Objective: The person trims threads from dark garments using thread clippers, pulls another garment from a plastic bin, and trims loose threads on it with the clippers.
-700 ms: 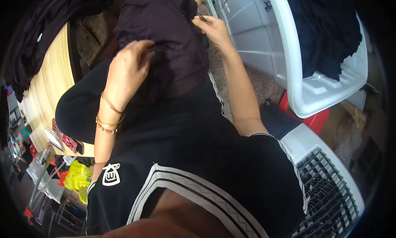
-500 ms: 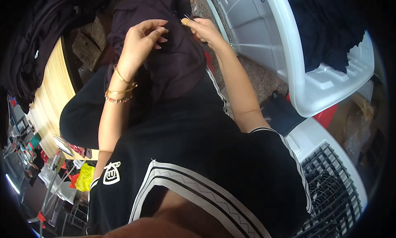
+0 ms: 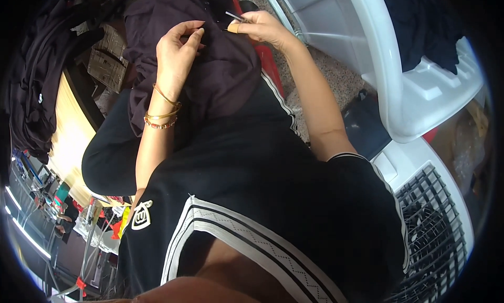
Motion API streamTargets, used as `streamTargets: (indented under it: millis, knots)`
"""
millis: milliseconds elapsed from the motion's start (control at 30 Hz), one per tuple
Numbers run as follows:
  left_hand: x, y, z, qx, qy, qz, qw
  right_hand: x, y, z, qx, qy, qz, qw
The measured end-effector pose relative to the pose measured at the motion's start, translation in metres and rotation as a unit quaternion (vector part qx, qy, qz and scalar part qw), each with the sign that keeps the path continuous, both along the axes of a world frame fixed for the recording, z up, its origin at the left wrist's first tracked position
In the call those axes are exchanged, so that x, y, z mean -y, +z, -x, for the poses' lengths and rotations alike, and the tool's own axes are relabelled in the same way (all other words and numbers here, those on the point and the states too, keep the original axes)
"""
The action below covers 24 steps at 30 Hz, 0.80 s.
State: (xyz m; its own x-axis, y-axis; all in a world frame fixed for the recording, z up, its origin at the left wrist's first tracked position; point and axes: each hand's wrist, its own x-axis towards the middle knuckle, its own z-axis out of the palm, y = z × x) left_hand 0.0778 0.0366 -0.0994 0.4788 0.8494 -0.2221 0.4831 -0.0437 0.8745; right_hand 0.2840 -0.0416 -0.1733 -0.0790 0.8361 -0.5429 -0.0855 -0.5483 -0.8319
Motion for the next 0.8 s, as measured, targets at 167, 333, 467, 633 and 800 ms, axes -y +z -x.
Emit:
streamTargets:
  millis: [167, 333, 467, 633, 800]
  knots:
    - [0.013, 0.000, 0.009, 0.038, 0.009, -0.022, 0.999, 0.013, 0.046, 0.020, 0.009, -0.158, -0.118, 0.980]
    - [0.020, 0.028, 0.024, 0.197, 0.062, 0.272, 0.940, 0.025, 0.098, 0.054, 0.097, -0.111, -0.291, 0.945]
    - [0.031, 0.040, 0.035, 0.256, 0.136, 0.266, 0.919, 0.028, 0.112, 0.078, 0.177, -0.008, -0.413, 0.893]
    - [0.035, 0.045, 0.066, 0.327, 0.180, 0.349, 0.860, 0.033, 0.125, 0.103, 0.175, 0.075, -0.415, 0.890]
    - [0.045, 0.055, 0.090, 0.391, 0.278, 0.362, 0.799, 0.030, 0.118, 0.101, 0.086, 0.127, -0.311, 0.938]
